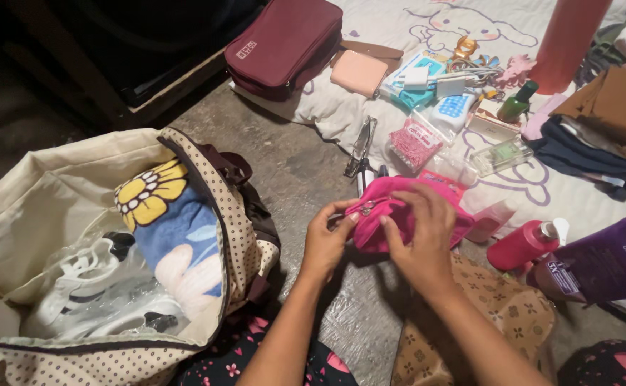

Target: The person packs a floral-patterned towel and several toiletries into a pink toiletry bag, then places the toiletry bag and other items into a larger tote bag. The person handles shoes, a towel, bottles, and a comb during the process.

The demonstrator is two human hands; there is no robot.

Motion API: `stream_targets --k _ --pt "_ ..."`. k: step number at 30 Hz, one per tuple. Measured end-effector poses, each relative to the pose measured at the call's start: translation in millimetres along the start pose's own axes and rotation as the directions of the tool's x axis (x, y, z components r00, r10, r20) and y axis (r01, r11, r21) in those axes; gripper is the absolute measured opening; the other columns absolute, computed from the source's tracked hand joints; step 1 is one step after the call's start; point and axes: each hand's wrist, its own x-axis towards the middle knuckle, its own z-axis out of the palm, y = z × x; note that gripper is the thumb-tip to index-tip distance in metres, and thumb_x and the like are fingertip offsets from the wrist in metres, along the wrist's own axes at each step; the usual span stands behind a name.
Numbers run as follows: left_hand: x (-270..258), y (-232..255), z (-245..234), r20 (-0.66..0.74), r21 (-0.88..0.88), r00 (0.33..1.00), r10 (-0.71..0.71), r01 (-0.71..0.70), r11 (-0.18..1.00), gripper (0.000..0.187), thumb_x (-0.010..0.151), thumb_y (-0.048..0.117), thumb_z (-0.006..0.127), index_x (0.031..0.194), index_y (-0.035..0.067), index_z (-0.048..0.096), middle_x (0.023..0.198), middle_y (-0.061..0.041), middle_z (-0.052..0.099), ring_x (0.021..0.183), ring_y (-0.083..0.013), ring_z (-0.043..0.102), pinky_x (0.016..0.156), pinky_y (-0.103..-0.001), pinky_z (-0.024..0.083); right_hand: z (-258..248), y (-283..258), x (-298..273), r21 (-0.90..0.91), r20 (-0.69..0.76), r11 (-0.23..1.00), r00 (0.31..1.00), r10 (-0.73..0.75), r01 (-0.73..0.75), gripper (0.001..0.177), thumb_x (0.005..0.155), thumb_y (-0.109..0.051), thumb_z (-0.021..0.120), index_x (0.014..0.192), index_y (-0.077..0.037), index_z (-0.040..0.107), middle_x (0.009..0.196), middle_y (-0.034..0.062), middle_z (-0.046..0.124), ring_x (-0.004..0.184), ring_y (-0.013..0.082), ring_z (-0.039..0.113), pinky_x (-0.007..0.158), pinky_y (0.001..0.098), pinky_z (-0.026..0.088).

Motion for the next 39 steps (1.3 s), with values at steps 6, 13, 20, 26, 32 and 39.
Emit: stream_targets --k 6,13,20,26,32,39 --pt "-13 -4 11 -0.004 0.109 0.973 0.23 -0.228 0.967 0.019 0.092 0.004 0.075 0.111 0.003 0.07 0.105 -0.007 0.073 0.098 -0.0123 0.068 0.088 -0.026 0.056 5 -2 8 -0.023 0.119 0.994 0.986 0.113 -0.111 0.046 0.083 -0.043 0.078 0.111 -0.008 0.069 0.112 0.011 0.065 0.115 0.034 0.051 0.1 0.0486 0.039" --pt "-27 21 24 -0.064 0.426 0.909 0.412 -0.348 0.835 0.018 0.091 0.0 0.07 0.109 0.005 0.072 0.107 -0.011 0.067 0.099 -0.0199 0.069 0.089 -0.03 0.056 -4 13 4 -0.008 0.184 0.992 0.975 0.124 -0.125 0.035 0.082 -0.034 0.08 0.111 -0.014 0.075 0.107 0.0099 0.065 0.109 0.0351 0.051 0.097 0.0463 0.042" --pt "-63 57 57 0.043 0.705 0.812 0.582 -0.437 0.558 0.026 0.079 0.009 0.075 0.103 0.002 0.074 0.106 -0.02 0.062 0.097 -0.037 0.064 0.084 -0.043 0.053 -22 20 -10 0.055 0.247 0.998 0.968 -0.051 0.038 0.037 0.071 -0.011 0.08 0.108 -0.01 0.075 0.108 0.0109 0.065 0.108 0.0377 0.051 0.097 0.0488 0.043" --pt "-72 80 66 -0.109 0.749 0.952 0.287 -0.111 0.653 0.02 0.086 0.025 0.077 0.093 0.007 0.072 0.104 -0.016 0.071 0.101 -0.0348 0.067 0.088 -0.043 0.052 -43 14 -10 0.097 0.245 0.995 0.969 -0.038 0.015 0.031 0.076 -0.021 0.084 0.101 -0.007 0.075 0.103 0.0086 0.067 0.104 0.0329 0.056 0.094 0.0423 0.046" --pt "-65 70 71 -0.254 0.691 0.723 0.642 -0.329 0.643 0.021 0.087 0.021 0.077 0.086 0.001 0.069 0.115 -0.019 0.068 0.103 -0.0346 0.067 0.091 -0.042 0.053 -91 5 4 0.17 0.089 0.977 0.989 0.119 -0.132 0.027 0.077 -0.025 0.085 0.093 -0.005 0.076 0.091 0.0099 0.071 0.091 0.0271 0.065 0.084 0.0393 0.052" --pt "-50 61 80 -0.508 0.329 0.801 0.315 -0.158 0.931 0.025 0.087 0.027 0.078 0.091 0.004 0.07 0.1 -0.013 0.078 0.096 -0.0199 0.073 0.088 -0.033 0.055 -114 17 3 0.544 0.049 0.748 0.905 0.422 -0.379 0.023 0.088 -0.019 0.08 0.1 -0.001 0.073 0.095 0.0074 0.075 0.086 0.0131 0.068 0.077 0.0276 0.055"
